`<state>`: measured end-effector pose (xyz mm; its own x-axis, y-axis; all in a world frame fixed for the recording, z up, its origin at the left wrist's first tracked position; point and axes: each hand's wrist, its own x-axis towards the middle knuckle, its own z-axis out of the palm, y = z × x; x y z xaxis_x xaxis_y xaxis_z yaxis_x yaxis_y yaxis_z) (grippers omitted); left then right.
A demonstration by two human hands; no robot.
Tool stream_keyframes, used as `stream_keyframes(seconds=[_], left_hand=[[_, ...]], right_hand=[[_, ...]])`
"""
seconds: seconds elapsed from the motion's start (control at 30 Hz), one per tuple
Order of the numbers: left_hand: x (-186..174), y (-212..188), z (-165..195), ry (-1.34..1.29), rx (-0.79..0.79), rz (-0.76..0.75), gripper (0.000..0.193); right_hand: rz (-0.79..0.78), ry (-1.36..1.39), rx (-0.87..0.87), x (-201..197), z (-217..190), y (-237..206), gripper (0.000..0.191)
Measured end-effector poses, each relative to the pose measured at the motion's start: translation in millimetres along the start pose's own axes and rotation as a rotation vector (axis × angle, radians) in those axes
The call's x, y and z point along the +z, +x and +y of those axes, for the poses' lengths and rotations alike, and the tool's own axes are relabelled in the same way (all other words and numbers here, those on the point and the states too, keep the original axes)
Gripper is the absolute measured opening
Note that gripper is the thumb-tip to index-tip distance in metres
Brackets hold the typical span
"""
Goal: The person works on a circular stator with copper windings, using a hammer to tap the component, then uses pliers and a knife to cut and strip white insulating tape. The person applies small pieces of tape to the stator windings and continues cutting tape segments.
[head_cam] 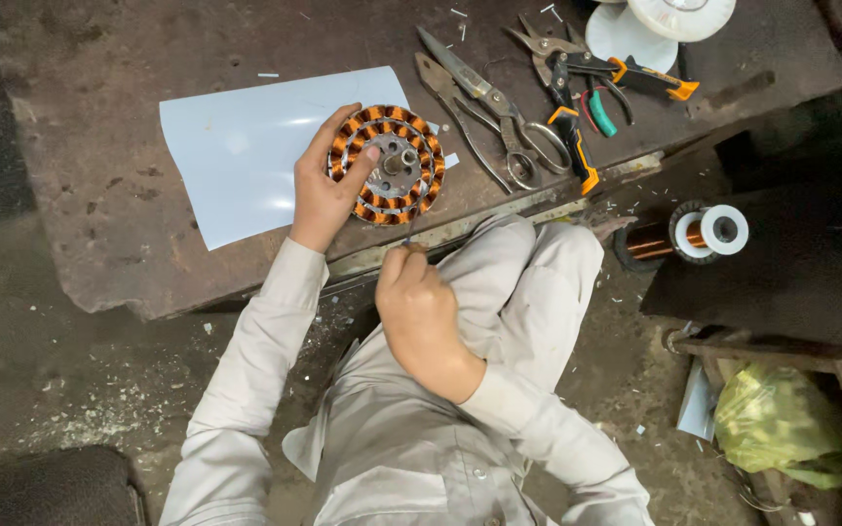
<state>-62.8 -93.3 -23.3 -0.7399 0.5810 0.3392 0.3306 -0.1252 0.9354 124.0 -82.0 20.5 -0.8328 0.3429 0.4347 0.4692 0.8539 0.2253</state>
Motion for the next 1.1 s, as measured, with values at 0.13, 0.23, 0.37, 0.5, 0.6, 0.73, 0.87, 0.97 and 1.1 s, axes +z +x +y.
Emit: stream_keyframes(seconds=[0.13,0.23,0.37,0.5,0.6,0.73,0.87,0.97,1.1], left_hand=[[2,2,2,0.022,0.05,0.017,0.049],[4,-2,9,0.245,0.211,0.167,0.047],[11,-31,31,0.578,0.493,0.468,0.024],[24,-57,60,0.487,0.531,0.005,0.024],[33,-53,74,0.559,0.456,-0.1,0.029],[41,-38,77,0.621,0.41,-0.111,0.02],[40,-40,74,0.635,0.428,-0.069,0.013],[36,-48,74,0.569,0.47,0.054,0.015],[28,-65,77,0.096,0.039,0.098,0.015]], right_hand=[[0.01,-0.002,-0.005,-2,-10,1,0.015],[0.059,0.37,0.11,-12,2,-1,0.011],[0.162,0.706,0.176,-37,38,-15,0.012],[0.222,0.844,0.29,-58,70,-33,0.01],[0.326,0.769,0.42,-49,102,-29,0.011],[0.373,0.782,0.398,4,140,9,0.014],[0.294,0.601,0.16,59,149,49,0.015],[0.248,0.508,0.078,81,149,70,0.018],[0.232,0.45,0.021,70,152,77,0.026]])
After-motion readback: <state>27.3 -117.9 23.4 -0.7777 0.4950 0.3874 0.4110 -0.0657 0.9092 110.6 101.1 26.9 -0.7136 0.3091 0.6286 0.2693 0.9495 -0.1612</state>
